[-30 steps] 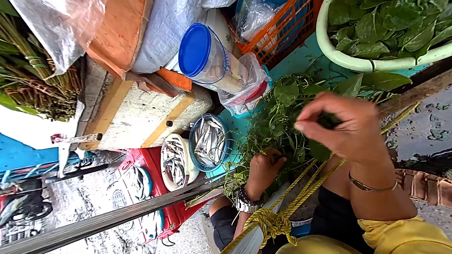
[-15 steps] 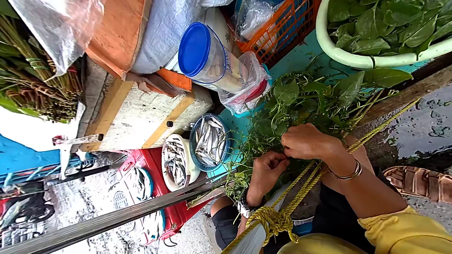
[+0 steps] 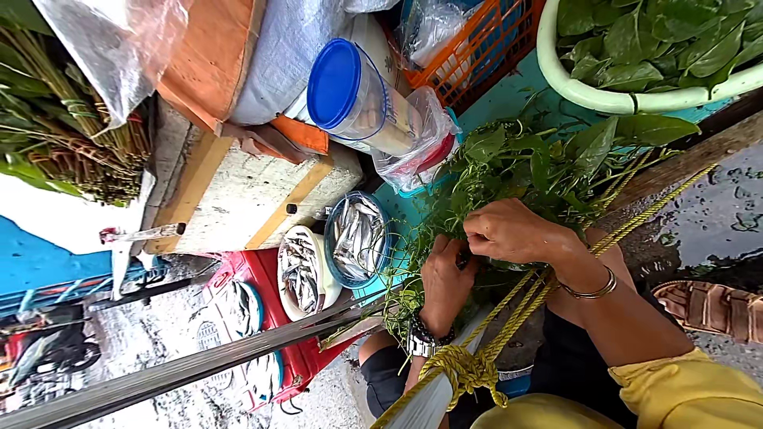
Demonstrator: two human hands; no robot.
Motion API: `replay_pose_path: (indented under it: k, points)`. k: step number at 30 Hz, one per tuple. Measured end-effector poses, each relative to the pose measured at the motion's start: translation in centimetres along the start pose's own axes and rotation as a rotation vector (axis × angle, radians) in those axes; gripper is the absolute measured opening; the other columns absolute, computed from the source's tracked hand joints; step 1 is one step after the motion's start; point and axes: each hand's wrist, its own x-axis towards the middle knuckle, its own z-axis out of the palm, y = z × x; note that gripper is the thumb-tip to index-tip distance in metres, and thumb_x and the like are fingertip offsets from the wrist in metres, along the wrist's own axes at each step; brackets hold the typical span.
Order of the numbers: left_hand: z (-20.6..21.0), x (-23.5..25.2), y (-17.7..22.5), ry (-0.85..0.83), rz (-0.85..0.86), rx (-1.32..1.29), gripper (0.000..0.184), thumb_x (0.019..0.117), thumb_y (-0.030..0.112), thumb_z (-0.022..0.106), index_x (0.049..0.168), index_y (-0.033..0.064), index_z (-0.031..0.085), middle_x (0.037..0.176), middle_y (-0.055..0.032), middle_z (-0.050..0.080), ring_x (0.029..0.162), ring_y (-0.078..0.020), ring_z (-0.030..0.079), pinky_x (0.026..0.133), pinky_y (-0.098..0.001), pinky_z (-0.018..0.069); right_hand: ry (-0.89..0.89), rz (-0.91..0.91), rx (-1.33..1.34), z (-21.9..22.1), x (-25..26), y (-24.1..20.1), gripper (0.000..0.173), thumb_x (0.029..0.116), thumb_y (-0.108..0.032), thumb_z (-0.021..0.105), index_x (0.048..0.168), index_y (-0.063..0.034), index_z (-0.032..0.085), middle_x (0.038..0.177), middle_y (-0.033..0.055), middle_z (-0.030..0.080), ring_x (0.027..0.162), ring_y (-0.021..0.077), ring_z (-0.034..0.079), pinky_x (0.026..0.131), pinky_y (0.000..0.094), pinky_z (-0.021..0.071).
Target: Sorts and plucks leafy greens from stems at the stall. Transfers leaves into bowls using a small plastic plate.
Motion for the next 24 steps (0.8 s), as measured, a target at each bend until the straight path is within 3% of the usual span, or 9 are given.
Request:
replay_pose_path:
  k: [3, 6, 8, 10, 13, 15, 17, 21, 24]
  points:
    - [0.3, 0.0, -0.3, 0.041, 0.042, -0.052, 0.012, 0.0881, 0.016, 0.071, 0.083, 0.0058, 0.072, 0.079, -0.0032, 0.057, 0.064, -0.0121, 0.054, 0.060, -0.0314, 0.0495, 0.225, -0.120, 0.174, 0.1, -0.3, 0.5, 0.019, 0.0874, -0.014, 0.059, 0.069, -0.0119, 0.059, 0.068, -0.0010, 0.055, 0.062, 0.0121, 0.054, 0.055, 0.0333, 0.0433]
    - [0.3, -0.3, -1.0, 0.026, 0.040, -0.113, 0.019, 0.0928, 0.025, 0.072, 0.083, 0.0082, 0.073, 0.078, 0.0003, 0.057, 0.064, -0.0065, 0.052, 0.060, -0.0240, 0.0469, 0.484, -0.232, 0.488, -1.5, -1.2, 1.2, 0.014, 0.0924, -0.007, 0.058, 0.082, -0.0056, 0.067, 0.075, -0.0020, 0.061, 0.064, 0.0017, 0.054, 0.056, 0.0179, 0.0462]
    - [-0.1, -0.5, -1.4, 0.036, 0.050, -0.184, 0.020, 0.0929, 0.025, 0.074, 0.083, 0.0075, 0.073, 0.078, 0.0011, 0.056, 0.064, -0.0032, 0.051, 0.060, -0.0189, 0.0456, 0.628, -0.238, 0.678, -2.4, -1.4, 2.2, 0.014, 0.0965, -0.006, 0.059, 0.090, -0.0016, 0.071, 0.082, -0.0027, 0.066, 0.071, -0.0010, 0.058, 0.063, 0.0165, 0.0497]
    - [-0.9, -0.6, -1.6, 0.042, 0.047, -0.238, 0.018, 0.0925, 0.022, 0.075, 0.085, 0.0060, 0.073, 0.081, -0.0006, 0.057, 0.066, -0.0033, 0.055, 0.060, -0.0182, 0.0491, 0.718, -0.179, 0.853, -3.0, -2.1, 2.5, 0.015, 0.0997, -0.011, 0.057, 0.090, -0.0097, 0.068, 0.084, -0.0055, 0.065, 0.070, -0.0001, 0.060, 0.060, 0.0152, 0.0509]
    - [-2.2, -0.4, -1.8, 0.049, 0.050, -0.300, 0.015, 0.0932, 0.018, 0.074, 0.088, 0.0045, 0.074, 0.086, -0.0023, 0.061, 0.072, -0.0056, 0.061, 0.065, -0.0205, 0.0554, 0.745, -0.238, 1.052, -3.9, -2.0, 3.7, 0.023, 0.1015, -0.015, 0.051, 0.086, -0.0140, 0.068, 0.087, -0.0044, 0.065, 0.080, 0.0061, 0.063, 0.071, 0.0214, 0.0536]
    - [-2.6, -0.4, -2.0, 0.035, 0.046, -0.328, 0.015, 0.0943, 0.017, 0.073, 0.090, 0.0031, 0.074, 0.087, -0.0029, 0.062, 0.074, -0.0061, 0.063, 0.067, -0.0209, 0.0569, 0.736, -0.256, 1.140, -4.0, -1.9, 3.8, 0.026, 0.1032, -0.015, 0.049, 0.086, -0.0116, 0.068, 0.086, 0.0004, 0.070, 0.076, 0.0088, 0.067, 0.069, 0.0222, 0.0573]
    - [-2.7, -0.4, -2.3, 0.026, 0.038, -0.374, 0.014, 0.0947, 0.016, 0.072, 0.091, 0.0025, 0.074, 0.086, -0.0021, 0.063, 0.074, -0.0054, 0.063, 0.068, -0.0205, 0.0567, 0.721, -0.227, 1.131, -3.5, -2.4, 2.7, 0.021, 0.1040, -0.018, 0.053, 0.087, -0.0125, 0.066, 0.081, 0.0003, 0.070, 0.069, 0.0067, 0.067, 0.061, 0.0186, 0.0559]
    - [-2.3, -0.5, -2.1, 0.032, 0.035, -0.373, 0.013, 0.0947, 0.015, 0.072, 0.089, 0.0025, 0.073, 0.084, -0.0016, 0.062, 0.070, -0.0046, 0.061, 0.066, -0.0193, 0.0553, 0.687, -0.217, 0.889, -1.8, -3.4, 0.9, 0.016, 0.0945, -0.009, 0.068, 0.084, -0.0098, 0.056, 0.072, -0.0001, 0.056, 0.057, 0.0042, 0.053, 0.050, 0.0142, 0.0448]
    - [-1.7, -0.6, -1.8, 0.050, 0.066, -0.328, 0.014, 0.0941, 0.015, 0.073, 0.089, 0.0017, 0.073, 0.085, -0.0030, 0.062, 0.068, -0.0045, 0.061, 0.064, -0.0193, 0.0558, 0.566, -0.001, 0.597, -0.9, -2.9, 0.2, 0.018, 0.0910, -0.013, 0.073, 0.081, -0.0106, 0.059, 0.069, 0.0006, 0.055, 0.055, 0.0080, 0.049, 0.046, 0.0206, 0.0387]
